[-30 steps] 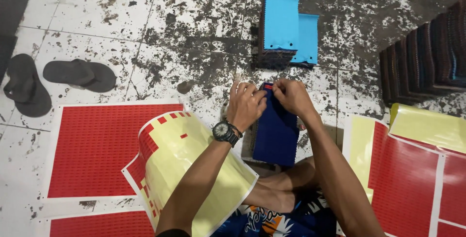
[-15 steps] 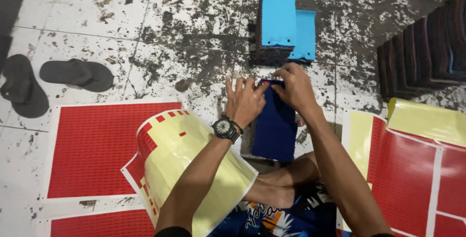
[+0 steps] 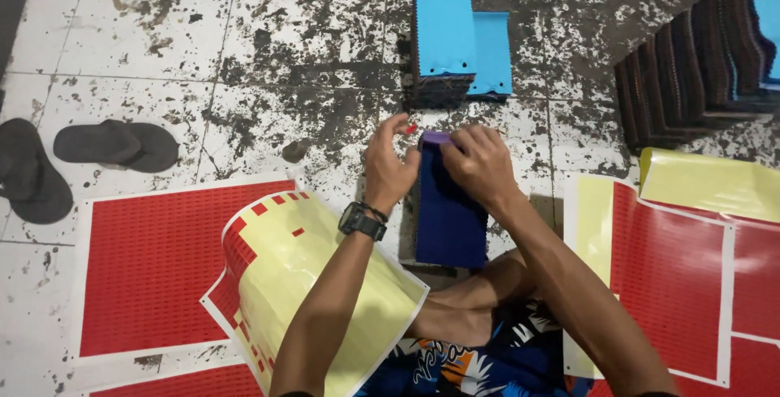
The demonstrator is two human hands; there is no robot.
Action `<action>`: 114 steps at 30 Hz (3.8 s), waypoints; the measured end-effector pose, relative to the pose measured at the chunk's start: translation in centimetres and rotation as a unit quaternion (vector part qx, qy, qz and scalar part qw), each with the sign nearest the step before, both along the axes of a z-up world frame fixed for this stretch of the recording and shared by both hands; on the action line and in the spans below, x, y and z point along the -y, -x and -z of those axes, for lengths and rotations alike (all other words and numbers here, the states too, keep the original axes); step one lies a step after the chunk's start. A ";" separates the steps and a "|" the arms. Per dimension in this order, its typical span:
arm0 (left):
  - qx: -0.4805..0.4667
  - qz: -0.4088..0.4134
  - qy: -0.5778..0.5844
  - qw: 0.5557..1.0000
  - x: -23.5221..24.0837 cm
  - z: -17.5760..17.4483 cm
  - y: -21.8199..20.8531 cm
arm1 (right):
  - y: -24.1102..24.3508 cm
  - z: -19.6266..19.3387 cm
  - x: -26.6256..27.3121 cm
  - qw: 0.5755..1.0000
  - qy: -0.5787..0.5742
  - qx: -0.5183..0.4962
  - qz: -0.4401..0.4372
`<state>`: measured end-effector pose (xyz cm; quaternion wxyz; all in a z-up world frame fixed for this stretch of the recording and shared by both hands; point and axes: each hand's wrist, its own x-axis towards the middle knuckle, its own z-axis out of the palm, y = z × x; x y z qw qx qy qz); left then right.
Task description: The person sits on the floor and assembles notebooks by peeling red adhesive strips from a yellow backing sheet and applying them to the spine of a stack of colorful pages. The person repeats this process for multiple stacks, securing the pages together.
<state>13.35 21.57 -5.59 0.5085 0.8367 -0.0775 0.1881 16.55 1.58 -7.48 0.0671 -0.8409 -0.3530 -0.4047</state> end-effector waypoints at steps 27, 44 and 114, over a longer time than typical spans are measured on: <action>-0.026 0.093 0.011 0.995 -0.2 -0.4 0.0 | 2.2 -5.2 -0.4 0.769 -0.289 -0.570 -0.036; 0.094 -0.062 -0.271 0.956 0.6 2.6 0.7 | -0.3 -4.1 -1.6 0.824 -0.127 -0.547 0.068; -0.002 -0.039 -0.215 0.976 0.6 2.8 0.6 | -1.3 -3.0 -1.7 0.807 -0.170 -0.556 0.106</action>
